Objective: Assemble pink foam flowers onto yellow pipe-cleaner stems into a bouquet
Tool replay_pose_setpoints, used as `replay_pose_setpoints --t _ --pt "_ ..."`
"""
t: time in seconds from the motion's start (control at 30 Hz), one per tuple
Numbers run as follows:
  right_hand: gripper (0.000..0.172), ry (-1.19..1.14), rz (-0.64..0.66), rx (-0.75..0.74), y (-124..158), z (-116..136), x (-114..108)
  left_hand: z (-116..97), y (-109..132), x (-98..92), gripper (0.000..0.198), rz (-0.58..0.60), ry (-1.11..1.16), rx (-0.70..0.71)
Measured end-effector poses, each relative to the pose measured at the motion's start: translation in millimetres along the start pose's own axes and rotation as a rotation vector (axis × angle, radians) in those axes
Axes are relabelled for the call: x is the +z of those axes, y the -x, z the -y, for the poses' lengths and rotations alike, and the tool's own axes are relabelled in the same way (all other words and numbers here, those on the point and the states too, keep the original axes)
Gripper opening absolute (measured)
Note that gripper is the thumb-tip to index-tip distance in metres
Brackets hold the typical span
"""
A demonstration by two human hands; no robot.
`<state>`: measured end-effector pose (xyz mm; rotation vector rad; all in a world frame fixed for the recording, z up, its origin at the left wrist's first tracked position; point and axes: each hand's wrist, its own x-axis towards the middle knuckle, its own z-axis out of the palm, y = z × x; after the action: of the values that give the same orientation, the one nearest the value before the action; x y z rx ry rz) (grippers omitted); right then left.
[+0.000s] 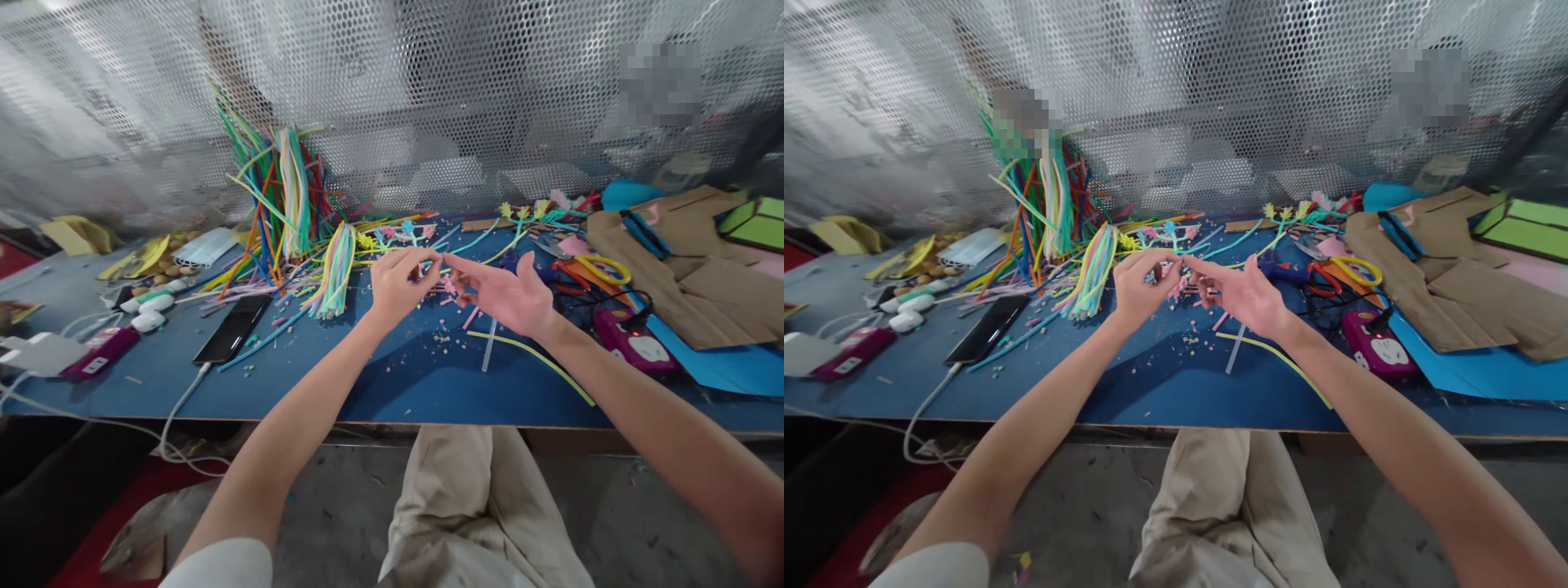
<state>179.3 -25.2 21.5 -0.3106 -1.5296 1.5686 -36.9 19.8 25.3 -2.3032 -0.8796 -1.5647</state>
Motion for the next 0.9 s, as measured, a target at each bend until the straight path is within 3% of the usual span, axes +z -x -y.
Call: replay_pose_setpoints --t 0.33,0.9 --pt "0.100 0.015 -0.077 0.037 0.6 6.0 1.5 0.3 -0.4 -1.4 0.005 -0.030 0.045 0.019" --pt "0.103 0.063 -0.062 0.072 0.3 4.2 0.8 -0.1 1.6 0.9 0.009 -0.010 0.009 -0.029"
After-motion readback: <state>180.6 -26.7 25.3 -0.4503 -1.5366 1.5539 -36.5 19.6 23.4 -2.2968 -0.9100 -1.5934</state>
